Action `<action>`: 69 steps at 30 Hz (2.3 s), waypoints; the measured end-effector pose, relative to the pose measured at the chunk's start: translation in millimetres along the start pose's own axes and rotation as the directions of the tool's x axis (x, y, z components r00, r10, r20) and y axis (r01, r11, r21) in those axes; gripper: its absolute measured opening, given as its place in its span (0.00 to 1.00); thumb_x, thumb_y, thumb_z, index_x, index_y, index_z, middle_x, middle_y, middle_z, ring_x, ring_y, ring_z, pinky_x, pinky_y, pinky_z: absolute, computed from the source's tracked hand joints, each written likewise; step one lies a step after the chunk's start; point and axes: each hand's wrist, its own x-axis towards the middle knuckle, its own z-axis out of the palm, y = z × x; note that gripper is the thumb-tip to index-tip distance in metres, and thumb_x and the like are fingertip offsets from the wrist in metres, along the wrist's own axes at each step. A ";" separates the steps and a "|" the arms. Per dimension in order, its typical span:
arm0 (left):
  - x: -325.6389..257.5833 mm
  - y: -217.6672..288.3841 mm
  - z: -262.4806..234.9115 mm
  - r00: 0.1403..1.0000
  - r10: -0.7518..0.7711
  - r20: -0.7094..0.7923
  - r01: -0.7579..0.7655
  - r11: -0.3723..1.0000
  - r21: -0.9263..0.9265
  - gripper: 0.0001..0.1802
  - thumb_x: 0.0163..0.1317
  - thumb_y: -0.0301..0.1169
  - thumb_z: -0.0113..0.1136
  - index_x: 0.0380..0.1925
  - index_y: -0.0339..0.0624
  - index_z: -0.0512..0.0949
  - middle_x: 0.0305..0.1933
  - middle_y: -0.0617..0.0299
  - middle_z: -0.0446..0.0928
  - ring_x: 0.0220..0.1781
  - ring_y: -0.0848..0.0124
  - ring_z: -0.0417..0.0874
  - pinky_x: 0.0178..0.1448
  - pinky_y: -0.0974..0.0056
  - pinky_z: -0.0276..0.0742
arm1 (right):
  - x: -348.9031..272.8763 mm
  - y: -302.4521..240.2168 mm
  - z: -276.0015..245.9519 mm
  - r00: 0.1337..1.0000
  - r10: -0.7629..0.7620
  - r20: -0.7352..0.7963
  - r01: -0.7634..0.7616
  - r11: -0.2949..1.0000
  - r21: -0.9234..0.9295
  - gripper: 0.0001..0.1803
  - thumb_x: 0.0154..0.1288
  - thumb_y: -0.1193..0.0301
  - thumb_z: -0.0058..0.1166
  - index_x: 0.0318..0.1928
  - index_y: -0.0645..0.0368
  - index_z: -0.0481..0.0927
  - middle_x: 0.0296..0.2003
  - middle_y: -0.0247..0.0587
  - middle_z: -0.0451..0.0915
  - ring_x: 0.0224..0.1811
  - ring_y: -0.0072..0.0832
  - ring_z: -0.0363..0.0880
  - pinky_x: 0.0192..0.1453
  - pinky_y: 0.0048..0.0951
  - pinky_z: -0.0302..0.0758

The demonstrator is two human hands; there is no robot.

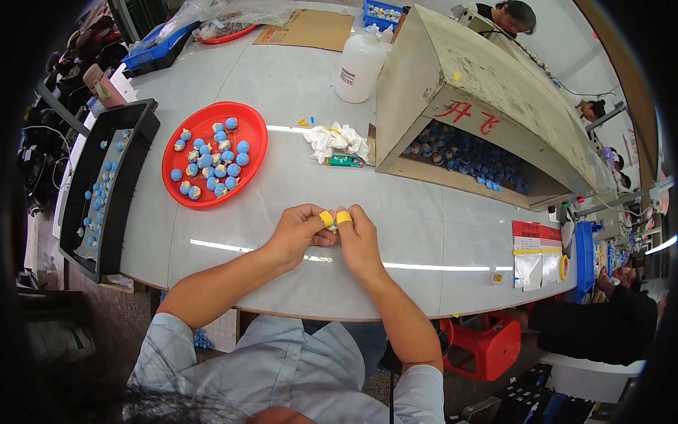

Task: The person assembles small yellow plastic connectors and blue plastic caps by hand at a factory workstation.

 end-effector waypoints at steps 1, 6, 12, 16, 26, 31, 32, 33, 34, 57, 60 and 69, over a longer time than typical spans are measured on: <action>0.0 -0.6 1.2 1.000 0.012 -0.010 -0.012 1.000 0.004 0.10 0.67 0.32 0.60 0.39 0.35 0.76 0.34 0.57 0.81 0.34 0.72 0.84 0.40 0.70 0.81 | -0.2 2.2 0.7 1.000 0.001 -0.001 -0.001 1.000 0.003 0.15 0.75 0.66 0.46 0.29 0.60 0.66 0.24 0.29 0.68 0.28 0.15 0.62 0.30 0.24 0.64; -0.5 -7.4 2.6 0.998 0.047 -0.038 -0.047 0.999 0.016 0.09 0.67 0.30 0.59 0.38 0.34 0.76 0.33 0.57 0.80 0.33 0.72 0.84 0.39 0.70 0.80 | -3.5 5.3 6.3 0.990 -0.130 -0.052 0.127 0.990 -0.064 0.15 0.74 0.68 0.44 0.29 0.60 0.62 0.23 0.31 0.65 0.28 0.16 0.59 0.30 0.25 0.64; -0.8 -11.3 3.0 0.995 0.089 -0.033 -0.089 0.996 0.007 0.08 0.67 0.29 0.59 0.38 0.34 0.76 0.34 0.57 0.81 0.32 0.71 0.84 0.38 0.70 0.80 | -7.3 0.7 8.0 0.989 -0.129 -0.072 0.123 0.989 -0.083 0.14 0.74 0.70 0.43 0.29 0.61 0.62 0.22 0.32 0.66 0.28 0.16 0.60 0.30 0.25 0.64; -2.0 -11.4 3.9 0.995 0.092 -0.025 -0.092 0.996 -0.005 0.07 0.67 0.28 0.58 0.38 0.34 0.76 0.33 0.57 0.81 0.32 0.71 0.84 0.37 0.70 0.80 | -8.5 -0.4 9.6 0.983 -0.168 -0.080 0.162 0.984 -0.078 0.13 0.74 0.70 0.43 0.29 0.61 0.62 0.22 0.32 0.66 0.28 0.16 0.60 0.29 0.26 0.64; -3.4 -12.8 2.9 0.994 0.108 -0.011 -0.108 0.994 0.011 0.07 0.67 0.28 0.58 0.38 0.34 0.77 0.33 0.57 0.81 0.32 0.72 0.84 0.38 0.70 0.79 | -8.5 1.8 9.9 0.976 -0.201 -0.082 0.191 0.975 -0.117 0.14 0.74 0.70 0.42 0.29 0.61 0.62 0.21 0.34 0.65 0.27 0.17 0.60 0.29 0.26 0.64; -3.1 -13.0 3.3 0.994 0.111 -0.014 -0.111 0.994 0.011 0.07 0.67 0.28 0.58 0.38 0.35 0.77 0.34 0.57 0.81 0.32 0.72 0.84 0.38 0.70 0.79 | -8.6 3.0 9.4 0.977 -0.197 -0.079 0.185 0.974 -0.133 0.14 0.74 0.70 0.42 0.29 0.61 0.62 0.21 0.35 0.65 0.27 0.18 0.60 0.29 0.27 0.64; -3.2 -12.8 3.1 0.994 0.112 -0.011 -0.112 0.994 0.012 0.07 0.67 0.28 0.58 0.38 0.35 0.77 0.34 0.57 0.81 0.32 0.72 0.84 0.38 0.70 0.80 | -8.3 3.9 9.6 0.976 -0.201 -0.081 0.190 0.973 -0.130 0.14 0.74 0.70 0.42 0.29 0.61 0.62 0.21 0.34 0.64 0.27 0.18 0.60 0.28 0.27 0.64; -2.9 -13.2 2.6 0.994 0.112 -0.012 -0.112 0.994 0.013 0.07 0.67 0.28 0.58 0.38 0.35 0.77 0.34 0.57 0.81 0.32 0.72 0.84 0.38 0.70 0.80 | -8.2 4.4 9.9 0.975 -0.205 -0.083 0.194 0.973 -0.127 0.14 0.74 0.69 0.42 0.29 0.61 0.62 0.21 0.34 0.64 0.27 0.18 0.60 0.28 0.27 0.64; -2.1 -14.1 1.8 0.994 0.113 -0.010 -0.113 0.994 0.011 0.07 0.67 0.29 0.58 0.38 0.35 0.77 0.34 0.57 0.81 0.32 0.72 0.84 0.38 0.70 0.80 | -8.6 3.3 10.4 0.975 -0.206 -0.083 0.194 0.973 -0.126 0.14 0.74 0.69 0.42 0.29 0.61 0.62 0.21 0.34 0.64 0.27 0.18 0.60 0.28 0.27 0.64; 9.2 14.5 -12.0 0.983 0.149 0.110 -0.162 0.980 0.112 0.13 0.67 0.29 0.61 0.45 0.30 0.76 0.45 0.55 0.81 0.45 0.71 0.84 0.50 0.69 0.83 | -1.2 -26.3 -22.8 0.981 -0.018 0.195 -0.005 0.993 0.118 0.14 0.70 0.76 0.49 0.54 0.63 0.70 0.34 0.35 0.77 0.26 0.16 0.73 0.29 0.18 0.68; 13.1 12.0 -13.8 0.983 0.144 0.117 -0.168 0.956 0.240 0.13 0.66 0.27 0.61 0.45 0.27 0.76 0.45 0.54 0.81 0.45 0.70 0.85 0.49 0.70 0.84 | 1.6 -21.2 -26.0 0.976 -0.023 0.214 0.004 0.996 0.089 0.14 0.70 0.76 0.48 0.54 0.63 0.70 0.36 0.36 0.77 0.27 0.17 0.74 0.30 0.19 0.69; 20.7 1.4 -25.1 0.951 0.253 0.180 -0.301 0.891 0.339 0.10 0.63 0.23 0.61 0.41 0.26 0.78 0.35 0.57 0.83 0.39 0.77 0.84 0.41 0.74 0.79 | 3.6 -20.6 -24.7 0.960 -0.018 0.279 0.031 0.999 -0.041 0.08 0.70 0.80 0.46 0.48 0.64 0.70 0.39 0.39 0.78 0.30 0.16 0.74 0.31 0.20 0.73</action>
